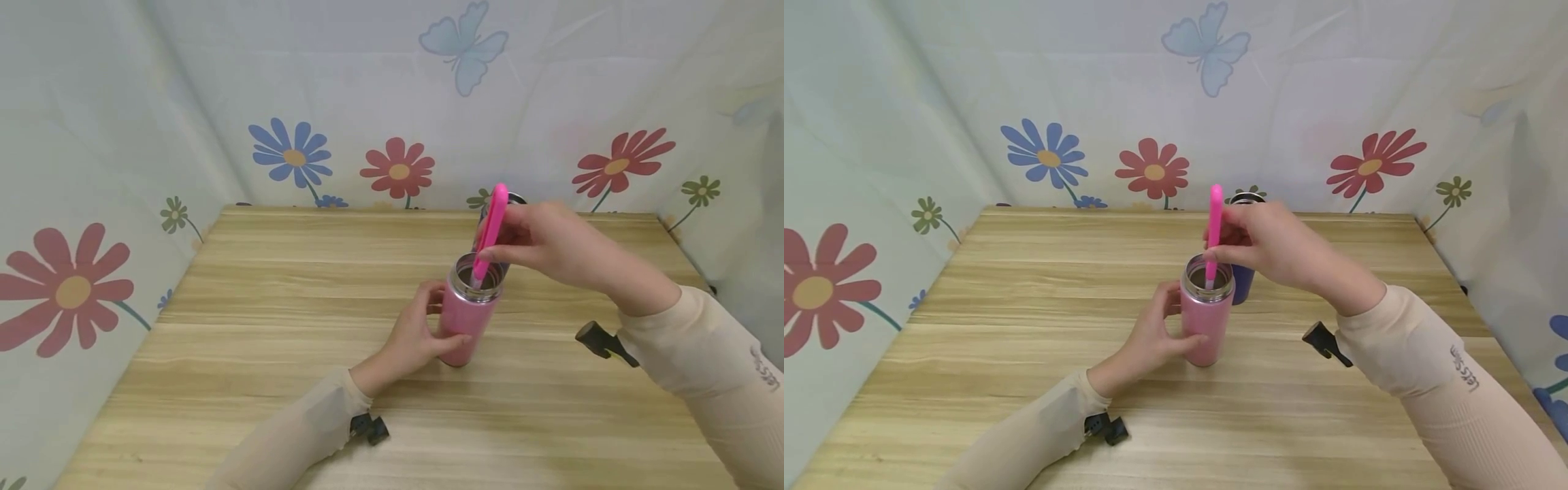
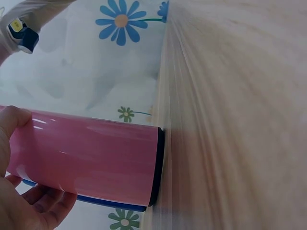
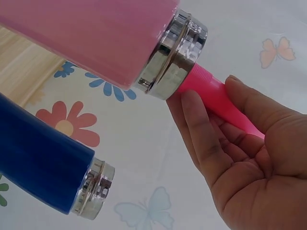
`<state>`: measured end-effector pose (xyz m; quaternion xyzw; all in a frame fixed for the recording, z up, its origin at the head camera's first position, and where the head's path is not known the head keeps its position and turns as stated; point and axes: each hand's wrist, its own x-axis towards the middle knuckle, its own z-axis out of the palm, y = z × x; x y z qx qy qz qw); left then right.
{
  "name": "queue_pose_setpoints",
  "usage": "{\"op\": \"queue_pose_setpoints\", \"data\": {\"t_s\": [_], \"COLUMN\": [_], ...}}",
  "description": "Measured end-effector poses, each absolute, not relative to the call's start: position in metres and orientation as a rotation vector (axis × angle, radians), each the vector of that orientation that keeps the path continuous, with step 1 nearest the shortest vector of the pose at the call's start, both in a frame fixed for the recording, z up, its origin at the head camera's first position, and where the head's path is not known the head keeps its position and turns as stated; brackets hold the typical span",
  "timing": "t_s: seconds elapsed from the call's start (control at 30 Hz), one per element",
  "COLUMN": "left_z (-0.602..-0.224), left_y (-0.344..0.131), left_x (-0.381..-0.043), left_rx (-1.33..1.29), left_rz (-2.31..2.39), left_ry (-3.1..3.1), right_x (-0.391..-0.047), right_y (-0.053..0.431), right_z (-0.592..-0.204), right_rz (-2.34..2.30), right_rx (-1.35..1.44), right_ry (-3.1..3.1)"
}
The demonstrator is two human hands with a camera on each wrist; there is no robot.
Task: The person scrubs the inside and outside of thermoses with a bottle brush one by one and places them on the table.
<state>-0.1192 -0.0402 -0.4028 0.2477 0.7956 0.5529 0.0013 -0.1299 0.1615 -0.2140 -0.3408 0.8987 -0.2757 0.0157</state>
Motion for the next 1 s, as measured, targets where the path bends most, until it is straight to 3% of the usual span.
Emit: {"op": "queue_pose_setpoints", "data": {"t_s": [0.63, 1.0], "left_z": [-0.4, -0.402], "left_y": [-0.041, -0.043], "left_x": [-0.119, -0.12], "left_rx": [0.757, 0.742], "left_rz": [1.709, 1.708], "left_ry": [2.503, 2.487], "right_x": [-0.126, -0.12], "right_y": [0.167, 0.166], "right_z": [-0.194, -0.173], "right_rz": [-0.942, -0.894], "right_rx": [-0.957, -1.063], "right_ry": [2.858, 2.974]}}
